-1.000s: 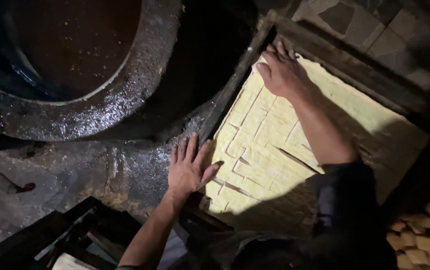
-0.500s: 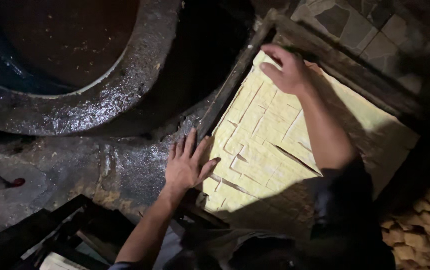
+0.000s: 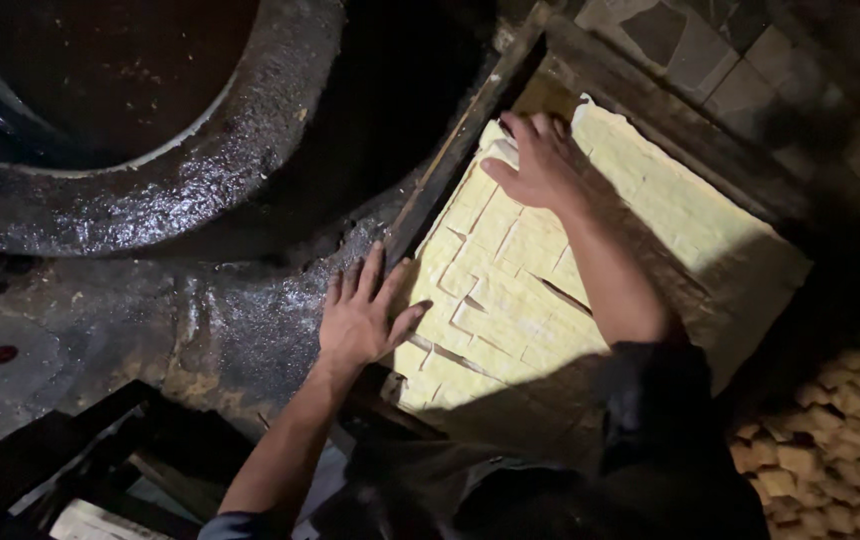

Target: The person uses a long-handled slotted spoon to stir and lift small cubed dough pieces frying in a large wok of hot oil, then transfers them to a draining tray. The person then picks up raw dough cubes from a wooden board and drops them into the wok to continue frying.

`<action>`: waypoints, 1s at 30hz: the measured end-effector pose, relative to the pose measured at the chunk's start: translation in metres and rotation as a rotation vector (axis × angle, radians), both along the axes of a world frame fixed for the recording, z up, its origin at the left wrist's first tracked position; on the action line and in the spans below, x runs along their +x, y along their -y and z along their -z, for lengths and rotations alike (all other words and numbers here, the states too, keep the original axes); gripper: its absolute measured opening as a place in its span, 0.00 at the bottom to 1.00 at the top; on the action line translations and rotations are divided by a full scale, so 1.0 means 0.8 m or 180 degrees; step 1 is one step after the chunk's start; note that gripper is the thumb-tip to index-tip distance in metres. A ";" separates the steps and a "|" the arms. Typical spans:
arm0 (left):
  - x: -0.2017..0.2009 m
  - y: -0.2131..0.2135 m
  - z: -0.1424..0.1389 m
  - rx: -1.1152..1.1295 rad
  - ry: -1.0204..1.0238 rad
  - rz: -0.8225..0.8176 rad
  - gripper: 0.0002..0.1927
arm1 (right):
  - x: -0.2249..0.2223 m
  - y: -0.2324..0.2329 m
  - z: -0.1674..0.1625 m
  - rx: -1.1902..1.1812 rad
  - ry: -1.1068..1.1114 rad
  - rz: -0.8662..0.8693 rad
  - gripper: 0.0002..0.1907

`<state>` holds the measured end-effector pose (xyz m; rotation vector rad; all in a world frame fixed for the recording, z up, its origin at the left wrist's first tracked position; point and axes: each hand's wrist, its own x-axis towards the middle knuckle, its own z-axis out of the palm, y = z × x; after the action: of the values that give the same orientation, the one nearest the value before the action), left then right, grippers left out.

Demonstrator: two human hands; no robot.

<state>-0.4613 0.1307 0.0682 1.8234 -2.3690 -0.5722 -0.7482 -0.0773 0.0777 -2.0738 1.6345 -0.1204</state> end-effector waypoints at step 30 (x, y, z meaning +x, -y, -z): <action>0.001 0.013 -0.006 0.0690 0.0023 0.0068 0.37 | 0.002 -0.025 -0.021 -0.0350 -0.0926 -0.0685 0.28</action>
<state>-0.4605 0.1202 0.0728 1.8864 -2.4169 -0.8568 -0.7462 -0.0571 0.0946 -2.4293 1.5809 0.1762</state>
